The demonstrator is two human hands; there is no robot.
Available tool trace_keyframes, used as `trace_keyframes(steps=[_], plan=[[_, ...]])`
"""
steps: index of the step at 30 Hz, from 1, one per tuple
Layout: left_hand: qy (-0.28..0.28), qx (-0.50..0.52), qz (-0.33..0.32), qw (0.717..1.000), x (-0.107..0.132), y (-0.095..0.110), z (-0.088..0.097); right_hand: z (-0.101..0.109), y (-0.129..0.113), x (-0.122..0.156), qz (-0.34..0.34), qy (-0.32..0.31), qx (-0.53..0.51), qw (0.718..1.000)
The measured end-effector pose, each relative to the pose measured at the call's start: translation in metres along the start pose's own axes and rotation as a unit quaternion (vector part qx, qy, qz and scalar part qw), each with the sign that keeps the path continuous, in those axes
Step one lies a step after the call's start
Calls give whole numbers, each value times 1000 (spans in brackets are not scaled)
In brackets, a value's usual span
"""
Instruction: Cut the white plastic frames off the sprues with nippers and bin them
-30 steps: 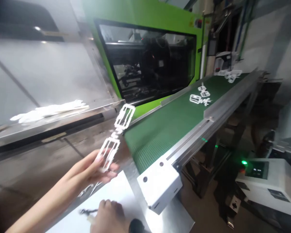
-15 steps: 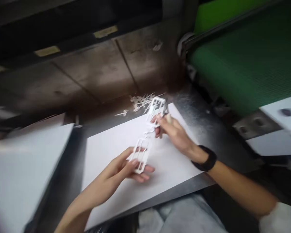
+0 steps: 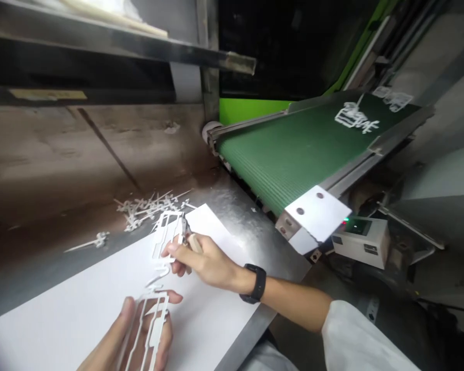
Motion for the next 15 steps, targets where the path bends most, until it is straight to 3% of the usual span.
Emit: trace_keyframes(steps=[3,6,8,11,15], plan=[[30,23,-94,995,18,10,1,1,6,12,-8,7,-20,1000],[36,61,-217,974,36,32,-1,3,11,23,-34,15,-61,997],[43,86,-266,959,44,47,4,7,13,25,-58,29,-49,997],[46,115,-286,950,50,59,14,8,13,26,-95,39,-19,994],[25,132,-278,951,51,59,19,2,12,28,-111,25,9,994]])
Point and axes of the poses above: each hand's wrist, its own x-axis away from the middle knuckle, its own z-axis out of the back of the hand, y = z × x, the point moved 5 cm from there along -x, towards the middle knuckle, and after that the axes turned 4 degrees about x, right-handed, at the moved point
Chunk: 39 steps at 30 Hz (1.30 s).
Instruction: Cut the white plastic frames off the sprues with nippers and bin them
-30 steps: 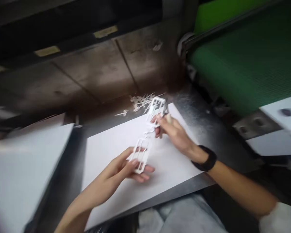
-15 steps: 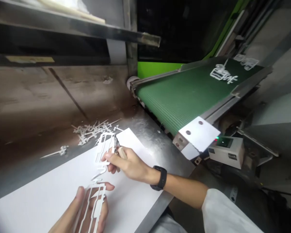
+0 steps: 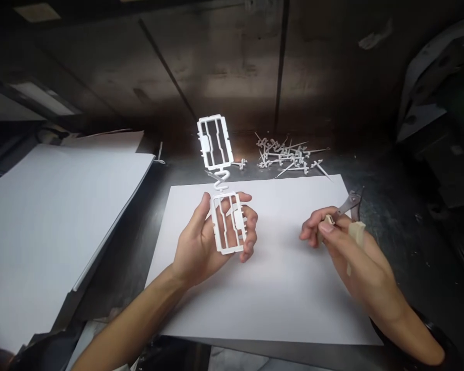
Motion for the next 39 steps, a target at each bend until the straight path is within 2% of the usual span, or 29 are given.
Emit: trace_keyframes(steps=[12,28,39], plan=[[-45,73,52,995,0,-5,1,-6,12,0,-7,-31,16,999],[17,153,82,985,-3,-2,4,-7,10,1,-9,-36,43,998],[-10,90,91,992,-2,-14,7,-4,17,4,-29,-53,61,996]])
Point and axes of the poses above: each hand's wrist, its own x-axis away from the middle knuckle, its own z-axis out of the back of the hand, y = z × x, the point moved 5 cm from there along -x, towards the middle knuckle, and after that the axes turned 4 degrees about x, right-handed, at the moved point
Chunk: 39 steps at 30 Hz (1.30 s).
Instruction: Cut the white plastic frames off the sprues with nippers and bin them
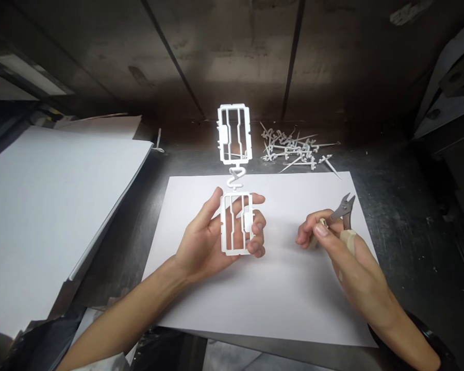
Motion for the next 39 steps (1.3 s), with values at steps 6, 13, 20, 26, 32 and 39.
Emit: trace_keyframes(steps=[6,13,20,26,32,39], plan=[[-8,-48,-13,999,-1,-1,3,0,6,1,-7,-5,21,1000],[-41,-122,-26,991,0,-6,2,2,18,-1,1,-18,43,999],[-27,-150,-18,988,2,-14,8,0,17,0,-11,16,49,999],[-10,-141,-33,989,0,-18,4,-1,24,-1,-11,3,31,999],[73,-88,-66,991,0,-8,4,-4,17,1,-2,-3,28,1000],[109,-317,-72,939,2,2,1,-2,16,-1,3,-12,27,1000]])
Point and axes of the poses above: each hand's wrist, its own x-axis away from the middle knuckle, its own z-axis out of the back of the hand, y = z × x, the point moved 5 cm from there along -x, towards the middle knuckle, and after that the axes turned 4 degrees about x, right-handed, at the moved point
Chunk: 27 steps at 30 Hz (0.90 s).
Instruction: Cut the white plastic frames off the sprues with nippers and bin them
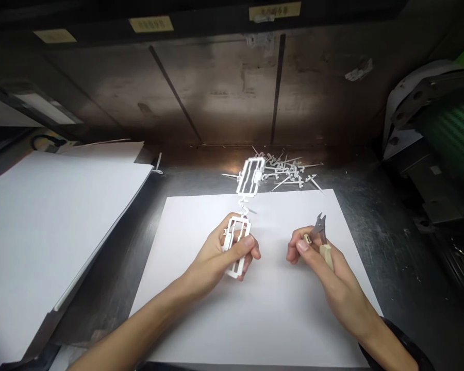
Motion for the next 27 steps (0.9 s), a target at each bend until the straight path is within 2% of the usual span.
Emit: trace_keyframes(steps=[4,8,13,18,20,22,24,25,27], plan=[[3,-83,-35,996,7,5,-2,1,2,1,3,0,4,1000],[-10,-138,-40,990,11,4,-3,0,0,0,9,-4,4,1000],[-59,-121,-7,991,12,-3,-11,1,1,0,-1,-4,5,1000],[-99,-116,2,988,14,-1,-19,0,0,0,-6,2,8,1000],[-107,-131,3,986,15,-1,-19,-2,-4,-1,1,19,-3,1000],[-100,-190,-20,976,15,-2,-17,-3,-11,-3,19,50,-37,998],[-78,-310,-95,943,14,-2,-13,-2,-19,-5,38,74,-84,993],[-63,-383,-149,909,13,-1,-12,-1,-22,-5,48,84,-108,989],[-29,-515,-255,818,14,2,-12,2,-27,-7,71,97,-140,983]])
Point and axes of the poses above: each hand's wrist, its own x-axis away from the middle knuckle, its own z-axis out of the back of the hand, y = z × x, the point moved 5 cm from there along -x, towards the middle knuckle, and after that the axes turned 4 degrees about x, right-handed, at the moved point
